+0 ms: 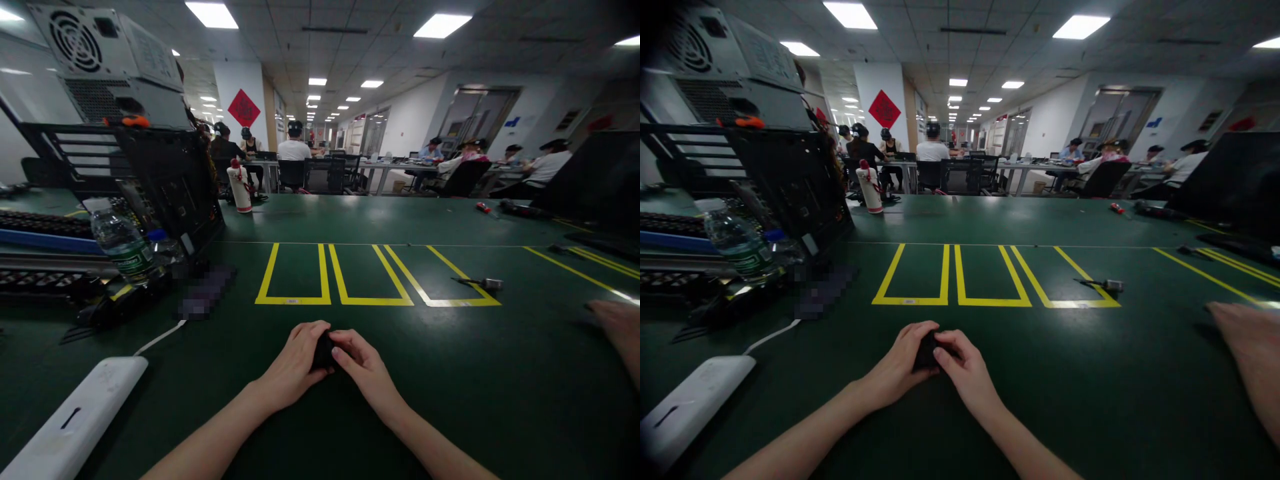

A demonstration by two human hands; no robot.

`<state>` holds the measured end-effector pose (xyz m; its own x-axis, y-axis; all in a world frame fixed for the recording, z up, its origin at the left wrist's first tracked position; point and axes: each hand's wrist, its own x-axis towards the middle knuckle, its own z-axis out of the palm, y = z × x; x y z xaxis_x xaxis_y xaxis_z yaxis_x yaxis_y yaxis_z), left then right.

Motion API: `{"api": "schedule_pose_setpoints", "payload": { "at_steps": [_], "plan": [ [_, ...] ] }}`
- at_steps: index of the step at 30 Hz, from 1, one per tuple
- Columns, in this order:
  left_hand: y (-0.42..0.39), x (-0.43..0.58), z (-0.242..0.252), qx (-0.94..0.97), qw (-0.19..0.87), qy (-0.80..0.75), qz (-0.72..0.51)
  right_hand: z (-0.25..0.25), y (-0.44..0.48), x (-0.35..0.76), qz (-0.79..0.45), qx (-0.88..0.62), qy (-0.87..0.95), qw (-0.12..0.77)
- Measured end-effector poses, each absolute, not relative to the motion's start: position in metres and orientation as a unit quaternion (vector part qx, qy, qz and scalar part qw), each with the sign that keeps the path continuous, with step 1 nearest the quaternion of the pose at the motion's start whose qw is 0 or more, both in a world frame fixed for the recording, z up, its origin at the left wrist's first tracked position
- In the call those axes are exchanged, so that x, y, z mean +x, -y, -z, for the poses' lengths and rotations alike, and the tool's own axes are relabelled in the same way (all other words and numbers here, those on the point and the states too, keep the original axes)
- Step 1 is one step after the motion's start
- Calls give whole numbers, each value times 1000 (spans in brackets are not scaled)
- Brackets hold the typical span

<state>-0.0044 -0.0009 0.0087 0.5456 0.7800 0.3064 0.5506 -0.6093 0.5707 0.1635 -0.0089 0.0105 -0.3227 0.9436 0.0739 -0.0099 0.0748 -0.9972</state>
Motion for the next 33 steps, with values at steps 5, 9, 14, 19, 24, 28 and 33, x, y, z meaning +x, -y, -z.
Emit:
{"api": "schedule_pose_setpoints", "payload": {
  "at_steps": [5, 9, 14, 19, 24, 28, 33],
  "plan": [
    [4, -3, -9, 864, 192, -377, -275, -6, 10, 161, -539, -408, 598, 431],
    [7, -5, -6, 865, 188, -376, -274, -2, 11, 161, -517, -420, 621, 414],
    [8, -5, -10, 865, 194, -380, -266, -2, 11, 163, -517, -386, 642, 413],
    [8, -4, -10, 863, 198, -381, -266, -5, 11, 164, -536, -368, 636, 416],
    [8, -4, -5, 856, 189, -393, -277, -3, 11, 163, -520, -381, 632, 430],
    [5, -5, -4, 852, 203, -401, -268, -1, 10, 162, -530, -384, 620, 433],
    [-4, -3, -9, 843, 231, -419, -244, -4, 6, 164, -543, -393, 608, 425]
  ]
}}
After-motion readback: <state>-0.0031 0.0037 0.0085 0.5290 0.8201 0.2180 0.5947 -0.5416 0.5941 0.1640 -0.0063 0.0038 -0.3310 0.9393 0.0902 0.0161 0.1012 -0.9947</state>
